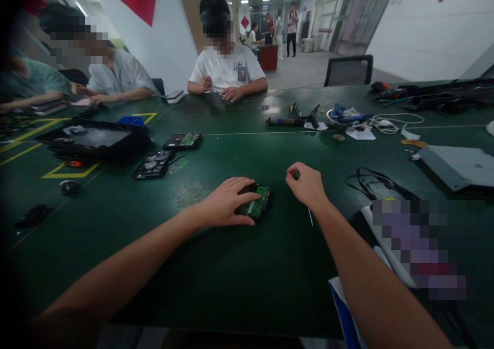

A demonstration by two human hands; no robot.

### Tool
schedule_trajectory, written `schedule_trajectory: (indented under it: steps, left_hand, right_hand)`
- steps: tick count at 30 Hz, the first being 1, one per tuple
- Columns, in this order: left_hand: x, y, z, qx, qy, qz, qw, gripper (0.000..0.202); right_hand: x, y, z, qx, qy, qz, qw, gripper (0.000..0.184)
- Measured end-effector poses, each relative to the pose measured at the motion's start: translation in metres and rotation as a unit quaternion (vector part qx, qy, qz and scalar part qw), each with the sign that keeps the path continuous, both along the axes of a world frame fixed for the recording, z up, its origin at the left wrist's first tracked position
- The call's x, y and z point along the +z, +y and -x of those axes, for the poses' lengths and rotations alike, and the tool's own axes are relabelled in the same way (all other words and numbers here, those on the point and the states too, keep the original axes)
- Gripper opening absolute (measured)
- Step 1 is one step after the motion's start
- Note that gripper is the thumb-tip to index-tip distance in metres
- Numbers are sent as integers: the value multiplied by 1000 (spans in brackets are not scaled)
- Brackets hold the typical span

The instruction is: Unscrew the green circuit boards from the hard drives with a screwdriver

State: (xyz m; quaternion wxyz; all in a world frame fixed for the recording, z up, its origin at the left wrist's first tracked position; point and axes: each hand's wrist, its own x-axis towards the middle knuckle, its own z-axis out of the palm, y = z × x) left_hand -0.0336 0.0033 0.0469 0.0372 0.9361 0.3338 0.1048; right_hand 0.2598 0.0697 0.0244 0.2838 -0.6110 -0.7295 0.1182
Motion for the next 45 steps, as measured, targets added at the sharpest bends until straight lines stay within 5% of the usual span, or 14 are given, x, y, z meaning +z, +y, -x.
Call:
schedule_trajectory:
  steps: [5, 12, 17, 22, 35, 45]
  left_hand:
    - [-6, -4, -7, 18, -1, -17, 1000, 68]
    - [-11, -16, -23, 13, -3, -40, 999, 65]
    - [-12, -38, -38, 25, 6, -97, 995, 57]
    - [-12, -56, -49, -25, -24, -143, 989, 36]
    - [-19, -42, -39, -36, 1, -99, 994, 34]
    - [-20, -39, -37, -38, -13, -90, 995, 32]
  right_hand:
    - [10, -7, 9, 43, 39, 9, 998, 17]
    - [11, -16, 22, 141, 119, 131, 974, 21]
    - [11, -16, 20, 159, 103, 118, 975, 18]
    - [14, -16, 19, 190, 94, 113, 971, 15]
    - [14, -16, 20, 231, 74, 125, 962, 10]
    - [21, -20, 18, 223, 136, 217, 940, 20]
